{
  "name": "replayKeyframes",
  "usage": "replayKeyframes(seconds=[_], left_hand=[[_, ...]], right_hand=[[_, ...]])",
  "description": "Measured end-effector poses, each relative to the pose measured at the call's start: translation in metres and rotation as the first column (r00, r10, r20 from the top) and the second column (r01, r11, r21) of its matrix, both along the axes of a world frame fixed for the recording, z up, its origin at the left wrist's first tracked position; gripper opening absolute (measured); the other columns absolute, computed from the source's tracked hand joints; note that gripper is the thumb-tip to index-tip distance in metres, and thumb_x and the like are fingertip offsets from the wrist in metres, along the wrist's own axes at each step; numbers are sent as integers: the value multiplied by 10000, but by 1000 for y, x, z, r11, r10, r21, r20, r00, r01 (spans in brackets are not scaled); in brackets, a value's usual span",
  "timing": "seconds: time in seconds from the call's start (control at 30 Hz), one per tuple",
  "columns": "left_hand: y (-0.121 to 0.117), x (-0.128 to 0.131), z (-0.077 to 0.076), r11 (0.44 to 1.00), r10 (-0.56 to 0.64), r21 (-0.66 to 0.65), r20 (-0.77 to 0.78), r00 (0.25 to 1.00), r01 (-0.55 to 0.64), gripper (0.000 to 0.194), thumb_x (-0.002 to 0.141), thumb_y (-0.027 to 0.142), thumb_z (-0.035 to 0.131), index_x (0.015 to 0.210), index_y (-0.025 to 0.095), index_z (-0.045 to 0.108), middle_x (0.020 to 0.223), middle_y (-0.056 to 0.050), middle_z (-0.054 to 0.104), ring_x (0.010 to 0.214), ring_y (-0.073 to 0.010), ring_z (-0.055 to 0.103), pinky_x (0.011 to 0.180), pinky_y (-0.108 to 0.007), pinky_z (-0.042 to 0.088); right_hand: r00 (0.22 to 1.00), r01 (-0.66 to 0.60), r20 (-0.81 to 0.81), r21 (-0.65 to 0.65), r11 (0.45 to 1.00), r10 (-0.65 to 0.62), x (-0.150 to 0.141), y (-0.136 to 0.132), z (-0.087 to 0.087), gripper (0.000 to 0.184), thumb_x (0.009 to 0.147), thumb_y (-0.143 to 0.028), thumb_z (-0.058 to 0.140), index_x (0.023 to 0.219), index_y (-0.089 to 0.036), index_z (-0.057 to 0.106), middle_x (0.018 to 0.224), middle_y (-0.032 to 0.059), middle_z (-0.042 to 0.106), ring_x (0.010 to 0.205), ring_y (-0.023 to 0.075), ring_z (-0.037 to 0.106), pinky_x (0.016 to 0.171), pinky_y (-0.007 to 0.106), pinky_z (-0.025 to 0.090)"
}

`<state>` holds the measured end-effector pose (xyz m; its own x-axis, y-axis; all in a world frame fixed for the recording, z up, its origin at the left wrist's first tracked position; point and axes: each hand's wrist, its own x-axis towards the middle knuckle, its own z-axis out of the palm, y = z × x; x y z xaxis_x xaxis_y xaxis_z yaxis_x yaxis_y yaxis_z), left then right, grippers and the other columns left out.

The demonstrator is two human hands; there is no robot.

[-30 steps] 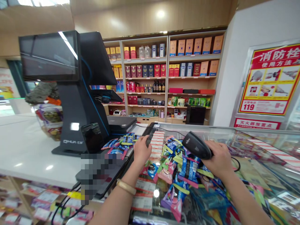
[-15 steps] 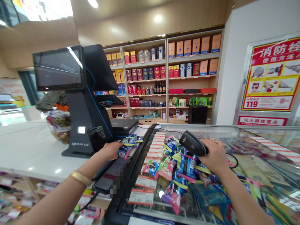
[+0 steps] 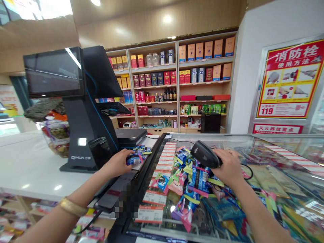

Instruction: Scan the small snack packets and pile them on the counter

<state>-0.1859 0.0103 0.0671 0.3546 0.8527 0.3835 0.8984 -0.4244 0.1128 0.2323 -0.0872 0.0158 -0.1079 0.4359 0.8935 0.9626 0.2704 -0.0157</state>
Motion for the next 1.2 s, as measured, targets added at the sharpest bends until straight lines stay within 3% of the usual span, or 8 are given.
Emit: replayKeyframes(seconds=[0.07,0.23,0.37,0.5,0.67,0.93,1.1,1.2], left_hand=[[-4,18,1,996,-37,89,137,990,24,485,637,229,603,1120,192,608,1006,-64,628,917,-234,638,875,-341,506],[-9,82,-7,936,-110,346,447,888,-58,461,669,177,608,1126,199,550,1039,-62,564,976,-232,586,910,-364,496],[-9,134,-25,907,-198,415,570,798,-71,445,694,174,627,1123,212,512,1015,-58,552,971,-234,572,880,-372,503],[-9,165,-47,877,-301,480,594,746,-29,431,712,163,625,1117,212,487,1016,-62,534,991,-237,565,865,-380,503],[-12,171,-63,872,-346,488,559,753,39,435,734,165,642,1136,206,482,1019,-60,522,973,-222,561,844,-368,504],[-12,166,-65,885,-335,465,584,739,33,428,727,159,636,1121,208,475,1006,-54,511,958,-215,568,792,-341,517],[-15,166,-63,890,-337,454,600,726,38,422,729,163,635,1122,210,489,1000,-53,525,949,-210,572,811,-345,510],[-18,174,-58,904,-364,413,615,699,107,426,720,157,639,1121,211,506,1023,-57,550,965,-208,580,833,-343,507]], right_hand=[[1000,-8,2,4,1000,8,-2,-1,1,276,719,-246,550,968,-192,653,891,58,712,840,231,634,779,350,334],[999,-52,9,-9,999,52,-9,-5,4,273,714,-238,559,968,-201,650,901,53,714,851,218,631,794,347,332],[995,-95,-1,-46,994,96,-16,-8,6,268,708,-244,555,957,-210,649,923,55,711,844,211,617,796,352,320],[993,-116,-50,-108,987,111,-20,-9,8,240,702,-242,558,923,-209,645,866,41,694,813,203,600,784,348,307],[991,-134,-40,-182,974,128,-21,-11,12,249,696,-237,562,931,-217,643,872,29,699,820,201,606,769,346,280],[989,-148,-34,-218,965,144,-25,-13,14,239,695,-213,558,918,-231,643,856,14,705,810,188,613,761,340,272],[994,-106,-30,-148,983,102,-20,-10,10,241,702,-247,570,929,-219,644,875,34,707,823,203,613,773,343,289],[998,-44,-55,-66,997,40,-15,-9,9,261,720,-260,553,957,-211,650,914,61,711,854,221,616,793,350,306]])
